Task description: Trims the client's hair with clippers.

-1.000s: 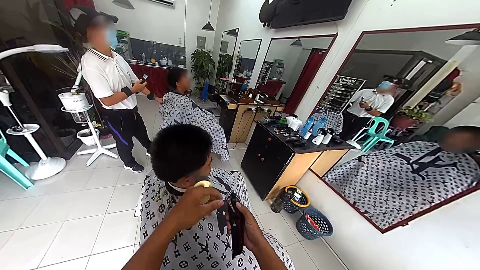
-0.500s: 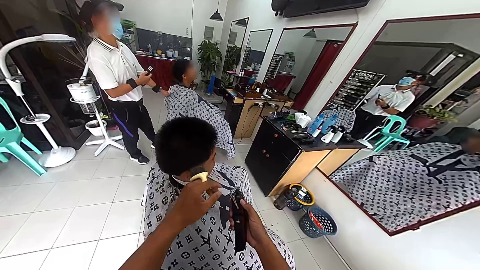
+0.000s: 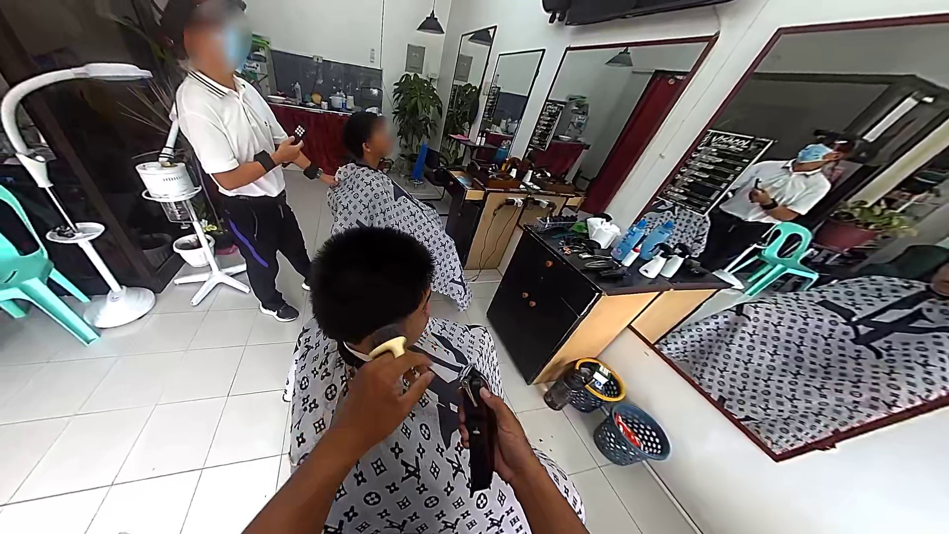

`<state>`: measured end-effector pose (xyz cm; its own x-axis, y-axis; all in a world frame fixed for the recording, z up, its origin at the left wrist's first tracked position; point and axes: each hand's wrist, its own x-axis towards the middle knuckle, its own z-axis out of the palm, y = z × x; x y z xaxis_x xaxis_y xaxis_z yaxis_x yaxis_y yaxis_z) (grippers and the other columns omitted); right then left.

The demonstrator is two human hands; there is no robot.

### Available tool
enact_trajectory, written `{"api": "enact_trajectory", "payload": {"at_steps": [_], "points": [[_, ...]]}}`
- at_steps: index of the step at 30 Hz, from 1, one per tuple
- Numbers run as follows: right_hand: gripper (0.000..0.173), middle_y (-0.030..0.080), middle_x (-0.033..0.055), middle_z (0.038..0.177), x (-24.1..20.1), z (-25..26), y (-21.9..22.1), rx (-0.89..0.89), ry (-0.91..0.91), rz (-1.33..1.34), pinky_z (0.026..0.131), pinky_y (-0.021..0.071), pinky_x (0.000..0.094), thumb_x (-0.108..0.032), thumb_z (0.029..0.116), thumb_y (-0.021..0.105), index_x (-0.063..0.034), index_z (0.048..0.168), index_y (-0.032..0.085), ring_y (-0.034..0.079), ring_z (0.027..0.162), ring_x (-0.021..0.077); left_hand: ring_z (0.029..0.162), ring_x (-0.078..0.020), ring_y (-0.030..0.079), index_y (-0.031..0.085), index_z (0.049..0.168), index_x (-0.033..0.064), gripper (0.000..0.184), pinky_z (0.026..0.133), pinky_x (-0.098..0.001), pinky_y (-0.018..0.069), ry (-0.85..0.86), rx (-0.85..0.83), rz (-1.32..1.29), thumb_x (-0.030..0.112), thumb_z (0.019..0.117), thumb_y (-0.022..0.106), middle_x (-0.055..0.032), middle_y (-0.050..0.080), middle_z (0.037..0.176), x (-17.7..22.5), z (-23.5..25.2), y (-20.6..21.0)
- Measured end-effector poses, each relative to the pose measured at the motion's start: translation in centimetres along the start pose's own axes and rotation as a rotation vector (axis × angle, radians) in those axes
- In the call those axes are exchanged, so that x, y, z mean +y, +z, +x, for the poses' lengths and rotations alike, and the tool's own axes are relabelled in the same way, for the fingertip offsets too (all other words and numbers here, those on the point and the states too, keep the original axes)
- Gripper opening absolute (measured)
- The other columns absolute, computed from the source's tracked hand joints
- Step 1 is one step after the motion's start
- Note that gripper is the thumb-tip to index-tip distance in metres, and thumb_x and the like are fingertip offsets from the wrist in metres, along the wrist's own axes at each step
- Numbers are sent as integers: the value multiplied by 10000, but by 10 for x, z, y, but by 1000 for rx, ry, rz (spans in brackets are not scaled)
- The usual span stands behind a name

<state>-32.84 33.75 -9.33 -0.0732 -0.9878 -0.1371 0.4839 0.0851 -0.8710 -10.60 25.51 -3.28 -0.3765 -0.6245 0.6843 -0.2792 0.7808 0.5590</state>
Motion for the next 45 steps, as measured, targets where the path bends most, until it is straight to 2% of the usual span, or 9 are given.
{"api": "enact_trajectory", "payload": {"at_steps": [2,4,7,11,14,17,23,40,45], "points": [[458,648,85,772,-3,4,2,-2,-5,2,520,574,289,-400,1049,362,-12,1218,536,640,572,156,856,-214,743,784,961,97,187,724,-386,606,139,303,301,226,962,648,-95,765,957,-14,-3,2],[467,646,80,789,-6,8,8,-16,-11,-10,530,577,288,-409,1044,378,-10,1250,508,642,583,153,828,-269,743,803,964,105,195,671,-426,593,93,396,453,234,960,657,-132,758,951,-27,-2,-2],[494,646,74,799,-14,19,24,-75,-73,-40,552,580,290,-405,991,501,2,1271,485,647,601,154,770,-299,734,812,988,129,218,639,-474,572,-71,342,473,279,970,654,-126,754,879,-40,-2,-6],[415,620,54,743,-25,32,49,-86,-109,-167,537,579,287,-178,925,572,36,1259,450,629,556,141,720,-341,713,808,1004,105,180,652,-523,550,-198,313,418,232,952,692,-148,736,798,-48,-10,-5],[329,622,66,752,-24,41,63,-160,-12,-222,556,582,289,-220,1031,447,32,1239,483,636,580,154,756,-341,707,802,1030,118,165,684,-534,544,-282,303,368,231,951,712,-152,726,820,-50,-13,-5],[466,634,94,790,-21,47,81,-142,103,-240,574,583,319,-337,1120,204,-6,1150,532,646,621,187,813,-316,710,800,1025,116,149,742,-540,539,-335,283,306,221,950,725,-124,743,865,-49,-11,-7],[341,634,88,845,-22,51,100,-181,51,-388,641,605,336,-233,1109,350,16,1111,583,660,668,173,817,-294,692,796,1026,105,127,751,-529,511,-360,277,273,180,952,726,-103,749,883,-49,-11,-8],[392,653,126,825,-14,56,101,-173,-22,-339,637,610,346,-268,1115,316,25,1145,574,673,659,205,879,-303,676,788,1028,83,124,821,-550,491,-420,239,208,157,966,710,-108,747,921,-51,-10,-13],[380,638,107,797,-16,56,101,-169,9,-395,615,603,332,-267,1119,327,15,1075,578,664,637,191,881,-285,679,789,1040,93,121,820,-533,495,-412,240,196,144,968,706,-97,751,928,-52,-12,-13]]}}
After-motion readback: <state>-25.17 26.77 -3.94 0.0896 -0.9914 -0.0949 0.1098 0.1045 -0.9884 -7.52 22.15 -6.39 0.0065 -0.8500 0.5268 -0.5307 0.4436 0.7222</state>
